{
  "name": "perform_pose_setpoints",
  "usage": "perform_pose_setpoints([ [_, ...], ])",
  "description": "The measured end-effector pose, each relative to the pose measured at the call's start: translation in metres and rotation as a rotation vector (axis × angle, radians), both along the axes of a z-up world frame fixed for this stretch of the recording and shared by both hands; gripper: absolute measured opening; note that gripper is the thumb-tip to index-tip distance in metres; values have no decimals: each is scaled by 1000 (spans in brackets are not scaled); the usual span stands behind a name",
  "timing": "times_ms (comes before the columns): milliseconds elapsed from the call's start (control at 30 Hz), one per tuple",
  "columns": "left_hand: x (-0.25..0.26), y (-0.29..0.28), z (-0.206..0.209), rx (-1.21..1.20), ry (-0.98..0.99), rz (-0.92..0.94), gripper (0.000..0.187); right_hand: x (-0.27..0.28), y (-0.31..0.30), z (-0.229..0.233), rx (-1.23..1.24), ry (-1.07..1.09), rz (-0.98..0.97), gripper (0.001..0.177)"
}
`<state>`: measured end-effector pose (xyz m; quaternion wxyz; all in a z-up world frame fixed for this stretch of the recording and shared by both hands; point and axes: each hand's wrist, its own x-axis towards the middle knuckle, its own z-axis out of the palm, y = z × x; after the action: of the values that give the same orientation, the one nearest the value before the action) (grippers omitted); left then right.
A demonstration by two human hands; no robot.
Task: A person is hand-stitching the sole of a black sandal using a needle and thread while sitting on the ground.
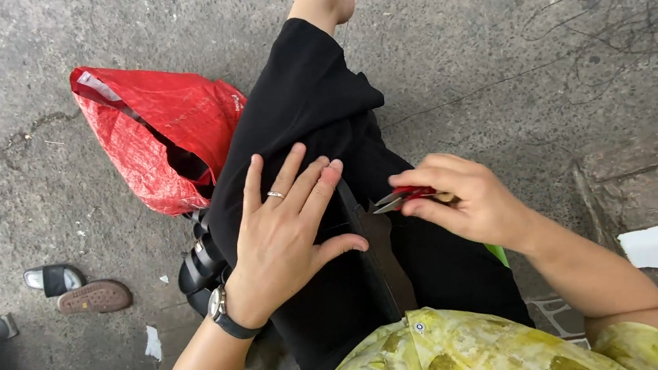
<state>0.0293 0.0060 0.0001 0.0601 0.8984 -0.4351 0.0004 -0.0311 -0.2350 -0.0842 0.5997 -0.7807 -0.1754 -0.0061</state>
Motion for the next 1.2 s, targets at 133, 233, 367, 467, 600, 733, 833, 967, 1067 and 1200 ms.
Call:
perform_pose_setpoints([
  [133, 0, 1, 1, -12, 7, 0, 78, 10, 14, 2, 17, -34, -52, 32],
  [233, -2, 2, 0, -25, 3, 5, 77, 13, 15, 5, -44, -37, -40, 30],
  [367, -3, 3, -1, -34, -4, 5, 76, 16, 15, 7, -53, -41, 2, 29],
  [467, -2, 3, -2, -40, 0, 0, 76, 18, 17, 4, -31, -28, 15, 29],
  [600, -2, 4, -3, -61, 15, 2, 76, 22, 21, 0, 87, 148, 53, 28],
  [733, -2, 5, -5, -74, 22, 2, 76, 17, 28, -6, 243, 298, 43, 27],
  [833, -2, 5, -7, -74, 18, 11, 77, 9, 35, 1, 237, 473, -92, 35],
  [967, -4, 4, -9, -76, -3, 40, 76, 0, 42, 0, 211, 421, -165, 42],
  [1067, -6, 2, -14, -120, 13, 80, 79, 0, 49, -1, 288, 359, -236, 41],
  [1200, -9, 1, -17, -157, 14, 120, 82, -1, 54, -6, 393, 330, -295, 43],
])
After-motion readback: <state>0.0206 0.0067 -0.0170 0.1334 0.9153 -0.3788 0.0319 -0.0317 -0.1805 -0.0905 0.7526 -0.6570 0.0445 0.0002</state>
